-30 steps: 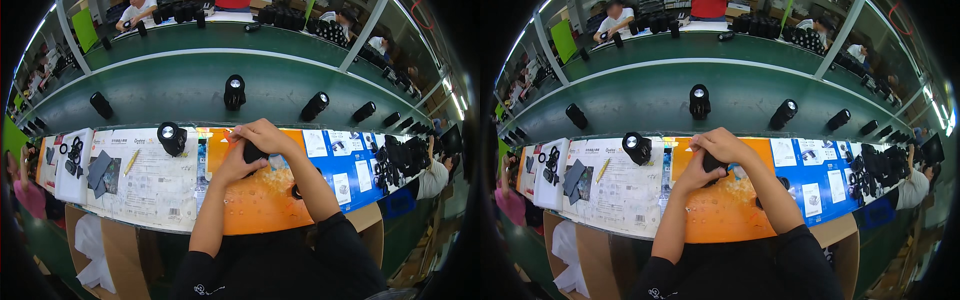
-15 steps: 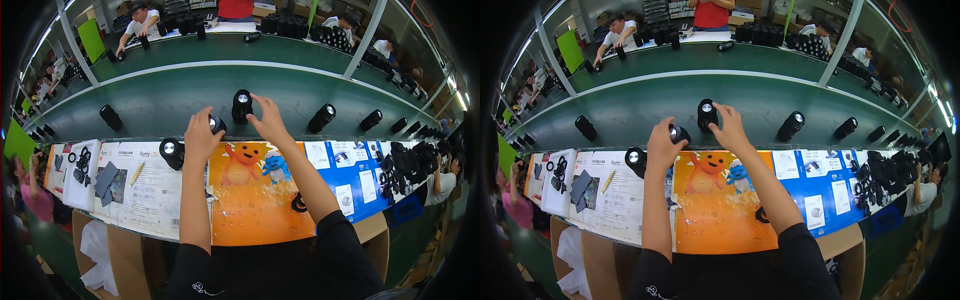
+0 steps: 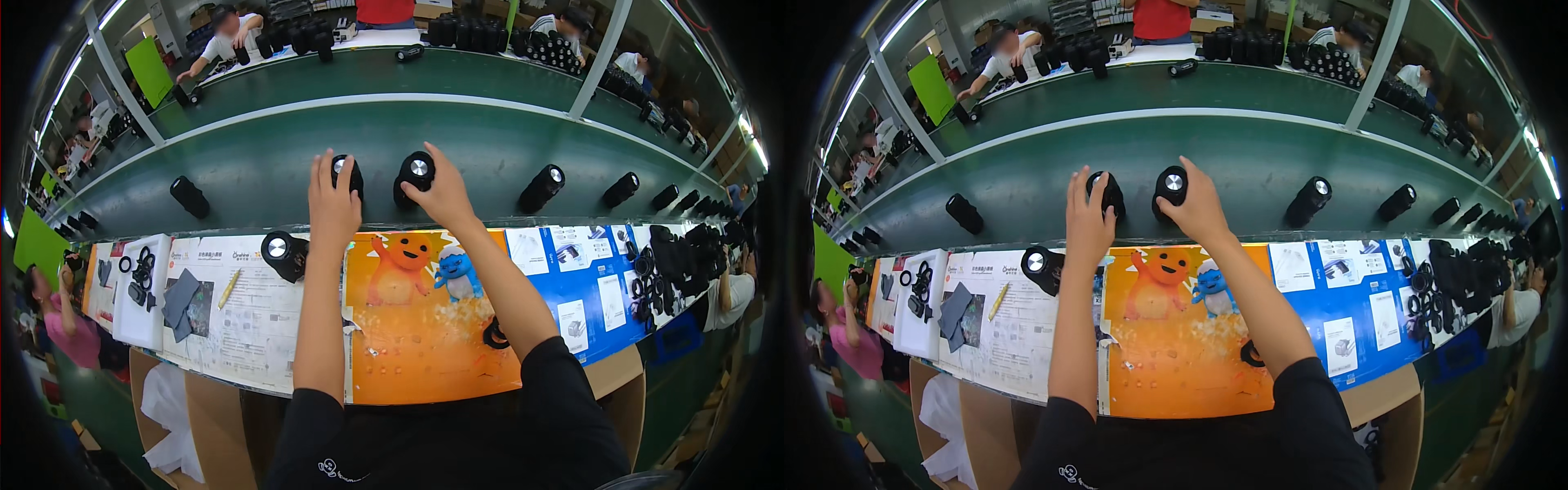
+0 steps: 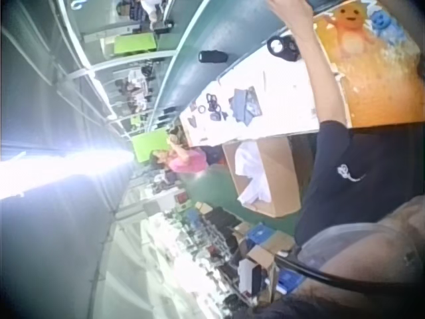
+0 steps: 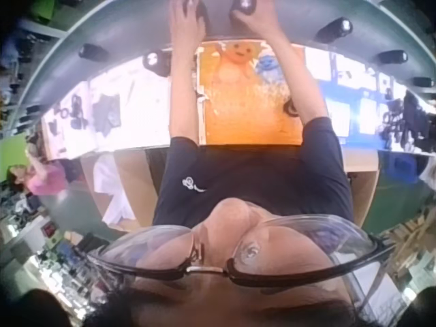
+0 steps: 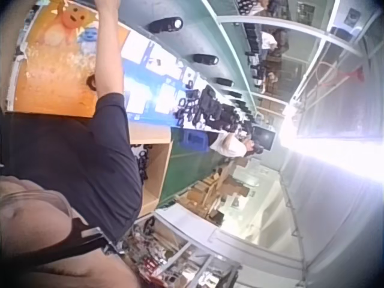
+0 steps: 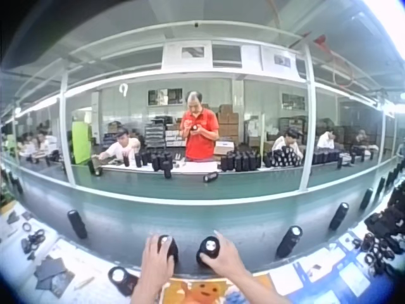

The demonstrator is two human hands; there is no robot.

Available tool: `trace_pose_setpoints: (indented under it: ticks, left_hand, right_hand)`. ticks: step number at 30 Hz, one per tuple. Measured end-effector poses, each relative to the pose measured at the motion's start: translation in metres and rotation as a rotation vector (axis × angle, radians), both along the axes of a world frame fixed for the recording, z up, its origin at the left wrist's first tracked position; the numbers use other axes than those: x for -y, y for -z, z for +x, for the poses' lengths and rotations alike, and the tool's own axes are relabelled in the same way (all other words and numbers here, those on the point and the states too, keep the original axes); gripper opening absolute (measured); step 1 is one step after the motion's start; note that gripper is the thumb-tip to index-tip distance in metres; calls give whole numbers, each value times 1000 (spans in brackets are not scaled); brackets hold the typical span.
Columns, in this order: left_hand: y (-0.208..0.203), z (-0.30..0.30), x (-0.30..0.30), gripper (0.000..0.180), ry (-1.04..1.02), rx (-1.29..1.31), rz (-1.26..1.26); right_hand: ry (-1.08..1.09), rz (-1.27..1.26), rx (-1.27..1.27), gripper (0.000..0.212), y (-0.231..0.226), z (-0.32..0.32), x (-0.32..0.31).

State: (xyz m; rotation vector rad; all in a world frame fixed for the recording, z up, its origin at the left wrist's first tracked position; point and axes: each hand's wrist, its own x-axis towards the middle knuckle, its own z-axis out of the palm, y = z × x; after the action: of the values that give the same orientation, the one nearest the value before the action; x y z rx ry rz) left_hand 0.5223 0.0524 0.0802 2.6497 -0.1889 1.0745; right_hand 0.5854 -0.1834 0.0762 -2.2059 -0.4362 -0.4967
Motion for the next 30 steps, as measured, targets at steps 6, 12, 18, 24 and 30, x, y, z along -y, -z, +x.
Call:
trace_pose_setpoints:
  ticks: [6,12,18,24,30]
  left_hand:
    - [32,-64,35,46,549,-237,-934]
    - [90,-98,50,82,1110,-736,-1480]
    - [100,-97,66,80,775,-524,-1801]
    - [68,-95,53,72,897,-412,-1897]
    - [68,-94,55,73,792,-318,-1713]
  right_hand:
    - [-171,263,-202,93,-33,-102,14]
    - [-374,466,-345,89,7,-163,9]
    - [-477,931,-568,95,60,-192,-8]
    - [-405,626,-658,94,78,-194,-3]
    - [-315,395,-349,93,65,-199,-5]
